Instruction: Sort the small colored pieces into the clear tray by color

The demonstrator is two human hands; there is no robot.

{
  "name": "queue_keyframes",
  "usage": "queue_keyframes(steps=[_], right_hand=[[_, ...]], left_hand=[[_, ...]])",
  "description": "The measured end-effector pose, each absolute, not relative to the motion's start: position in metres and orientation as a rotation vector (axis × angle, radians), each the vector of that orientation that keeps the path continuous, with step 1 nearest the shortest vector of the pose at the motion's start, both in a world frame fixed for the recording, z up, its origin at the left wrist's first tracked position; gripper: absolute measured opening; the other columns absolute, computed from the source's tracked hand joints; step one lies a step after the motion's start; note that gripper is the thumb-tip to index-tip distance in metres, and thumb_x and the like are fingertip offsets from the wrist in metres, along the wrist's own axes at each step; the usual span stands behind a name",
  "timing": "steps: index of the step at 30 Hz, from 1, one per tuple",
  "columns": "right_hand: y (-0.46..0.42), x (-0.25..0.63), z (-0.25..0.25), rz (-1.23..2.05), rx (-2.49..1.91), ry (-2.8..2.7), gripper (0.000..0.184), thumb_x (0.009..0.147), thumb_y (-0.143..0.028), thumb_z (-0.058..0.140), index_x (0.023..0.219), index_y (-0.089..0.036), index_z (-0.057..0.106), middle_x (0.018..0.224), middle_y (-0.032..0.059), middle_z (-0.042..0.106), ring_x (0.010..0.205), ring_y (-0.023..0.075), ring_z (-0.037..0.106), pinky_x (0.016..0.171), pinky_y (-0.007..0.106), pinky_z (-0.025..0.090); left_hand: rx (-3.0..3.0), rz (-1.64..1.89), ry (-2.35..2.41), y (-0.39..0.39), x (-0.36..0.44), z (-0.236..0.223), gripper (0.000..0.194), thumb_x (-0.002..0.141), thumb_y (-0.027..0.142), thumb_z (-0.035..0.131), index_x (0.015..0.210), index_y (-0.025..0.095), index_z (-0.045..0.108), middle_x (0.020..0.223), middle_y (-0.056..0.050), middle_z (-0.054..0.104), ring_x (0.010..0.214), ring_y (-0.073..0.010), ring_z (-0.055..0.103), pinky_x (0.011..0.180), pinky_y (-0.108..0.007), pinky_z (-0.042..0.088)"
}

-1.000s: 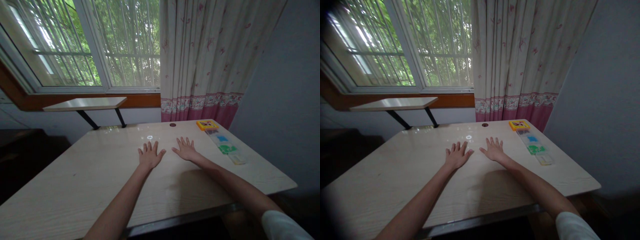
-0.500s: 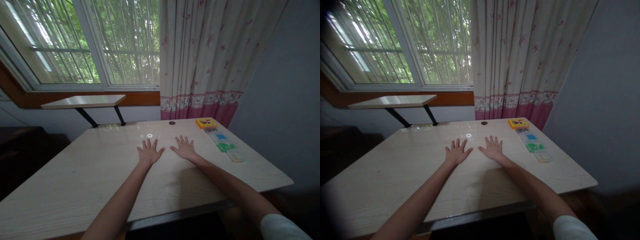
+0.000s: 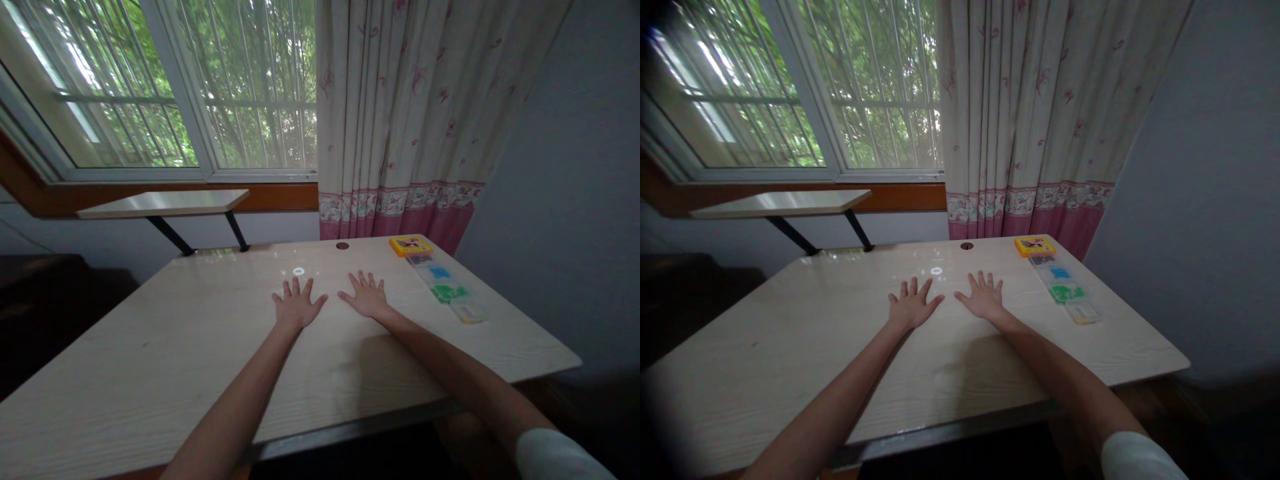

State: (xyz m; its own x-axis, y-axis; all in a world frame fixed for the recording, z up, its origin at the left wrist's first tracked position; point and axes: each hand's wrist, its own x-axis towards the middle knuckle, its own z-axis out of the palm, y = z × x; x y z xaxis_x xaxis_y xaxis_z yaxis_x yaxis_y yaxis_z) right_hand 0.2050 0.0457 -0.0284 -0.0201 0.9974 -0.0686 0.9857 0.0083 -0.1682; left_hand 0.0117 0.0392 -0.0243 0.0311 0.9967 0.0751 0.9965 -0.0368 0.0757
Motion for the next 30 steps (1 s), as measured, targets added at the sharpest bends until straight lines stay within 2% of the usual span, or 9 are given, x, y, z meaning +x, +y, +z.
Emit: queue_keyframes(steps=[22, 30], right_hand=[[0.0457, 0.2042, -0.0311, 0.255, -2.136, -2.167, 0.082, 0.072, -0.075, 0.009, 0.139, -0.028, 0.009, 0.147, 0.0036, 0.004, 0.132, 0.0322, -0.001, 0.100, 0.056, -0.002], [0.0417, 0.2029, -0.0241, 0.282, -2.208, -2.189, 0.079, 0.075, -0.072, 0.008, 0.140, -0.028, 0.004, 0.147, 0.0021, -0.002, 0.132, 0.0298, -0.004, 0.101, 0.054, -0.002]], left_hand=[[2.242, 0.182, 2.171, 0.0364, 0.0115, -0.0235, 0.078, 0.072, 0.074, 0.012, 0.136, 0.030, 0.023, 0.145, -0.011, 0.016, 0.130, -0.0385, 0.010, 0.095, -0.064, 0.012], [2.248, 0.176, 2.179, 0.0360, 0.0114, -0.0232, 0.078, 0.073, 0.073, 0.012, 0.137, 0.029, 0.023, 0.144, -0.010, 0.017, 0.130, -0.0383, 0.011, 0.095, -0.063, 0.013]])
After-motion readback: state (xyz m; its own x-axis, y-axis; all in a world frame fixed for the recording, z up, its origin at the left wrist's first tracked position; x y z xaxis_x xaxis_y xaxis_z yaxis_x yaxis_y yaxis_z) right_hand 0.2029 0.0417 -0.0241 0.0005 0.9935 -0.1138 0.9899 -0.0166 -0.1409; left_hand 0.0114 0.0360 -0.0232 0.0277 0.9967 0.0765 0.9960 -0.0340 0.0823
